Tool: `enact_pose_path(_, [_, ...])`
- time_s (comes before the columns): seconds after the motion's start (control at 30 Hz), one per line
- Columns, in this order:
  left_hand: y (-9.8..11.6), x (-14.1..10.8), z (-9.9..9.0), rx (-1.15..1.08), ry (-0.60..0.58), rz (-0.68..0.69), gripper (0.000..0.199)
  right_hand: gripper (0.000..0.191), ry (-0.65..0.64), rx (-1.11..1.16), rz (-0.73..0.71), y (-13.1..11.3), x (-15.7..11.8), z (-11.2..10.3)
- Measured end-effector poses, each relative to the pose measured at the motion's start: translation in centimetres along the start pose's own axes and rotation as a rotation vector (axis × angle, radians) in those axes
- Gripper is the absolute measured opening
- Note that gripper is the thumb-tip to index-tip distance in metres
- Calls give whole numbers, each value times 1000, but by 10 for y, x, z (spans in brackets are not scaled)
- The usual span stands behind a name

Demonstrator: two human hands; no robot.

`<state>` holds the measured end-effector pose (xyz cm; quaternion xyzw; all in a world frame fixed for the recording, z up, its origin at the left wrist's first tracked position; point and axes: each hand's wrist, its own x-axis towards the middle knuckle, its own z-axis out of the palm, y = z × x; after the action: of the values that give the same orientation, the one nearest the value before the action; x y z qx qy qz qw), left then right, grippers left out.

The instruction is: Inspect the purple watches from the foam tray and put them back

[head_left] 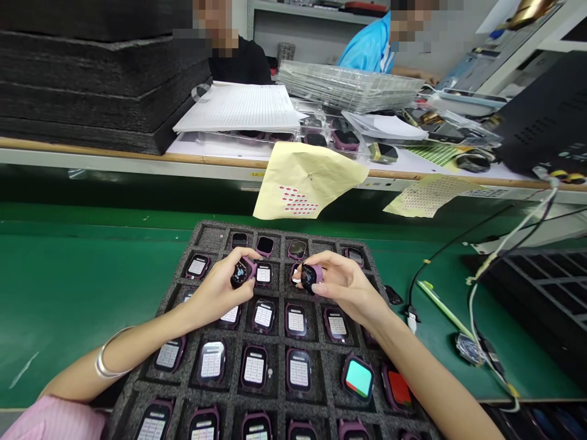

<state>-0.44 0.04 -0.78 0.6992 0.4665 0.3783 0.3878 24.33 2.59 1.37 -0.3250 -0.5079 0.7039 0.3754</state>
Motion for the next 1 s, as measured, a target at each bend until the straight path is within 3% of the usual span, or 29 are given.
enact_pose_path(0.33, [5, 0, -2, 0, 95, -21, 33, 32, 3, -1, -15, -4, -4, -2])
enact_pose_path(0.6, [-1, 2, -1, -33, 24, -47, 32, 33, -50, -5, 56, 3, -2, -1])
enact_pose_path(0.77, [-2, 3, 5, -376, -176, -232, 47, 35, -57, -20, 106, 13, 4, 0])
enact_pose_path(1.0, [0, 4, 8, -786, -210, -391, 41, 47, -81, 134, 238, 15, 4, 2])
